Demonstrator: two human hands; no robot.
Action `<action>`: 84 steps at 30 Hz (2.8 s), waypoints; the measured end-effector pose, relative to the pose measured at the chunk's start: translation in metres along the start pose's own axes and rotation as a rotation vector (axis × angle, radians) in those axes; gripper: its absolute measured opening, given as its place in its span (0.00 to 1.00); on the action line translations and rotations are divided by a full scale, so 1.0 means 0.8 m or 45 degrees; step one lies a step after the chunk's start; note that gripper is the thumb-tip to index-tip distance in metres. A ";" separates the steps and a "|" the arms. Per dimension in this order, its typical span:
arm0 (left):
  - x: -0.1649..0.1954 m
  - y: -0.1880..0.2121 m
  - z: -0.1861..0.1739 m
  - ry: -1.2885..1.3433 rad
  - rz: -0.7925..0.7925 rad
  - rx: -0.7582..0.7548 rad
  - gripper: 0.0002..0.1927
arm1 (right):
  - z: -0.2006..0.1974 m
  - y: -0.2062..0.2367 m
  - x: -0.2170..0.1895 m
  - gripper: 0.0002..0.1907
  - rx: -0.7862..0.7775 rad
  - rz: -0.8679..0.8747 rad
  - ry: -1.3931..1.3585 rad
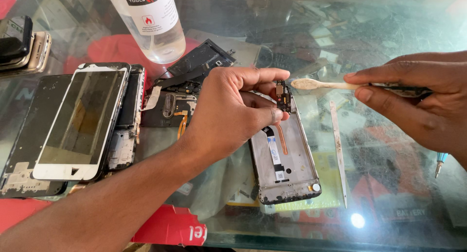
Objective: The person uses tweezers to lift and reposition a ribbon cable inside a disassembled smartphone. They then attach a cracked screen to the phone frame and clean a small circuit board with a cotton swab. The person handles multiple phone parts and tools on a glass workbench.
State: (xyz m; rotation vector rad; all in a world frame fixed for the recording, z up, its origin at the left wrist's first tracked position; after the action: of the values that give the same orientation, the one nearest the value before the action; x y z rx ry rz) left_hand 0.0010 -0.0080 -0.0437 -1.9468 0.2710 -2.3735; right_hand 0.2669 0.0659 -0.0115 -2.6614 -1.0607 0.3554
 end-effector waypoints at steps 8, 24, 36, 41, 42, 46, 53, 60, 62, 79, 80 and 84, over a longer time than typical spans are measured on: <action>-0.001 0.000 0.002 -0.043 0.039 0.000 0.29 | 0.005 -0.004 -0.004 0.10 0.016 -0.016 -0.056; 0.004 0.003 0.006 -0.123 0.037 0.011 0.28 | -0.001 -0.007 -0.027 0.10 -0.055 -0.145 -0.025; 0.004 0.003 0.006 -0.089 0.055 -0.008 0.27 | 0.002 -0.008 -0.023 0.13 -0.033 -0.038 -0.113; 0.003 0.004 0.006 -0.092 0.034 -0.019 0.26 | 0.001 -0.009 -0.021 0.13 -0.057 -0.126 -0.041; 0.002 0.003 0.007 -0.081 0.026 -0.018 0.26 | 0.002 -0.008 -0.019 0.13 -0.031 -0.088 -0.024; 0.002 0.005 0.008 -0.109 0.042 -0.037 0.26 | 0.003 -0.007 -0.017 0.10 -0.104 -0.092 0.016; 0.004 0.006 0.008 -0.134 0.035 -0.034 0.25 | 0.001 -0.009 -0.020 0.13 -0.112 -0.181 -0.030; 0.003 0.006 0.009 -0.124 0.032 -0.041 0.25 | 0.005 -0.007 -0.014 0.13 -0.093 -0.119 -0.005; 0.002 0.007 0.010 -0.164 -0.001 -0.028 0.24 | 0.005 -0.006 -0.015 0.13 -0.096 -0.182 -0.024; 0.011 0.008 0.013 -0.205 0.147 -0.080 0.10 | -0.001 -0.010 -0.025 0.10 -0.178 -0.066 0.003; 0.010 0.008 0.012 -0.198 0.144 -0.080 0.10 | -0.001 -0.010 -0.025 0.10 -0.170 -0.074 0.014; 0.007 0.006 0.008 -0.146 0.076 -0.048 0.14 | -0.002 -0.010 -0.020 0.10 -0.164 0.021 0.032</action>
State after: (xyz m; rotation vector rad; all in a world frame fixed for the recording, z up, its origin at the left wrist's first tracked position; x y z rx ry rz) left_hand 0.0062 -0.0141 -0.0379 -2.0513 0.3640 -2.2266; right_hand 0.2507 0.0600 -0.0053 -2.7813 -1.0896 0.2641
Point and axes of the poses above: each hand's wrist, its own y-axis away from the middle knuckle, its own z-axis out of the palm, x = y × z, the point moved 2 cm from there along -y, towards the middle knuckle, and after that the axes turned 11 degrees about y, right-handed, at the moved point
